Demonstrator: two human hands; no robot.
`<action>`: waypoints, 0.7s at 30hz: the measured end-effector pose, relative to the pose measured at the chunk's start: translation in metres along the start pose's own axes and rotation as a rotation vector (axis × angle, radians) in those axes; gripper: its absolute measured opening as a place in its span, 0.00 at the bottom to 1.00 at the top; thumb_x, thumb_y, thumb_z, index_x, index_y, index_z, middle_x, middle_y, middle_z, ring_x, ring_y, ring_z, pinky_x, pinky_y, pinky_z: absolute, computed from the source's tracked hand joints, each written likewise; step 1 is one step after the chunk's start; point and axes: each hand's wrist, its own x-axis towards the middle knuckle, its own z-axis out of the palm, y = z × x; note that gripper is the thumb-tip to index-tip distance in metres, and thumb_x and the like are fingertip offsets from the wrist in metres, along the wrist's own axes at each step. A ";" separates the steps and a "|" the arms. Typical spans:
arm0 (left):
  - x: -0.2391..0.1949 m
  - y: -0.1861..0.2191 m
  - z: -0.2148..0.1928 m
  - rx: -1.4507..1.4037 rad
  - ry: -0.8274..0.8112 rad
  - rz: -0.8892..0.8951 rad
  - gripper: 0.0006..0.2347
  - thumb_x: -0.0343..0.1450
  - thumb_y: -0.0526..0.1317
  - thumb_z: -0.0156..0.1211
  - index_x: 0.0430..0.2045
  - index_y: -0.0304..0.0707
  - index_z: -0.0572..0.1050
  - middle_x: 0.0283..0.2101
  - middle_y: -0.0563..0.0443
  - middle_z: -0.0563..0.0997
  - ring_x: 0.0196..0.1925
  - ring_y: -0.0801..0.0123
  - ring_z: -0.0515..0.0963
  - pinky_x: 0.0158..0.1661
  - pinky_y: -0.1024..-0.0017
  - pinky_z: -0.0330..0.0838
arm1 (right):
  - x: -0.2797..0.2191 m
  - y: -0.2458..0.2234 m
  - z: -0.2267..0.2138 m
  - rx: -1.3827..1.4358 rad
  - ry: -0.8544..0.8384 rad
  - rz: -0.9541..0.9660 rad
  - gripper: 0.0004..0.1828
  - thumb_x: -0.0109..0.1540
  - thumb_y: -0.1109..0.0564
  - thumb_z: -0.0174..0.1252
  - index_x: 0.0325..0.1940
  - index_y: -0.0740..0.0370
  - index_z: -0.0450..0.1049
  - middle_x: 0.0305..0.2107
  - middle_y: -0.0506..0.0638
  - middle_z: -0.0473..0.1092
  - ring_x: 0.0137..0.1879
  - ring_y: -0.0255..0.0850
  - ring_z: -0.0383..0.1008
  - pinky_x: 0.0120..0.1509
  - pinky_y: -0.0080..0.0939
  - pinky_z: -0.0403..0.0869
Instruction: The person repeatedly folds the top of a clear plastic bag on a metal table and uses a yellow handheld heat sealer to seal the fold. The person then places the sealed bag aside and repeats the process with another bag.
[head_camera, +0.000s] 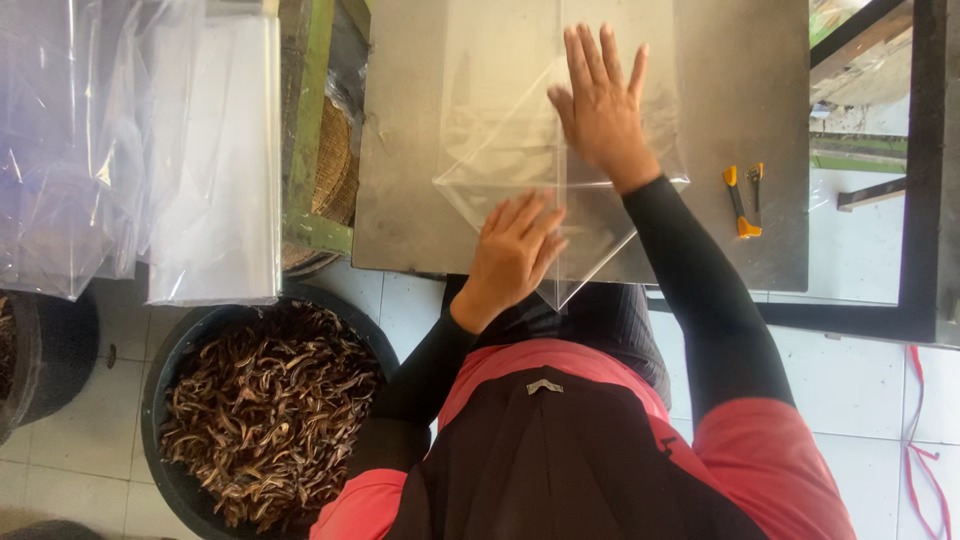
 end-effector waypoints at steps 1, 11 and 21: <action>0.011 -0.004 0.004 0.021 0.030 0.001 0.20 0.80 0.49 0.54 0.66 0.46 0.67 0.72 0.45 0.67 0.77 0.53 0.64 0.74 0.50 0.53 | -0.020 -0.005 0.001 -0.025 0.037 -0.016 0.36 0.76 0.41 0.39 0.84 0.61 0.44 0.81 0.57 0.44 0.85 0.53 0.33 0.81 0.72 0.29; 0.047 -0.094 0.004 0.395 -0.369 -0.448 0.37 0.77 0.66 0.21 0.74 0.35 0.38 0.78 0.40 0.39 0.80 0.53 0.38 0.72 0.48 0.31 | -0.108 -0.001 -0.010 -0.170 -0.243 0.165 0.46 0.67 0.29 0.39 0.81 0.56 0.43 0.78 0.56 0.38 0.82 0.55 0.29 0.76 0.74 0.28; -0.001 -0.123 -0.047 0.520 -0.252 -0.401 0.37 0.78 0.65 0.29 0.75 0.37 0.40 0.79 0.40 0.38 0.81 0.52 0.38 0.71 0.38 0.26 | -0.170 0.051 -0.033 -0.241 -0.173 0.205 0.43 0.73 0.32 0.39 0.84 0.60 0.43 0.81 0.57 0.39 0.86 0.51 0.30 0.82 0.72 0.30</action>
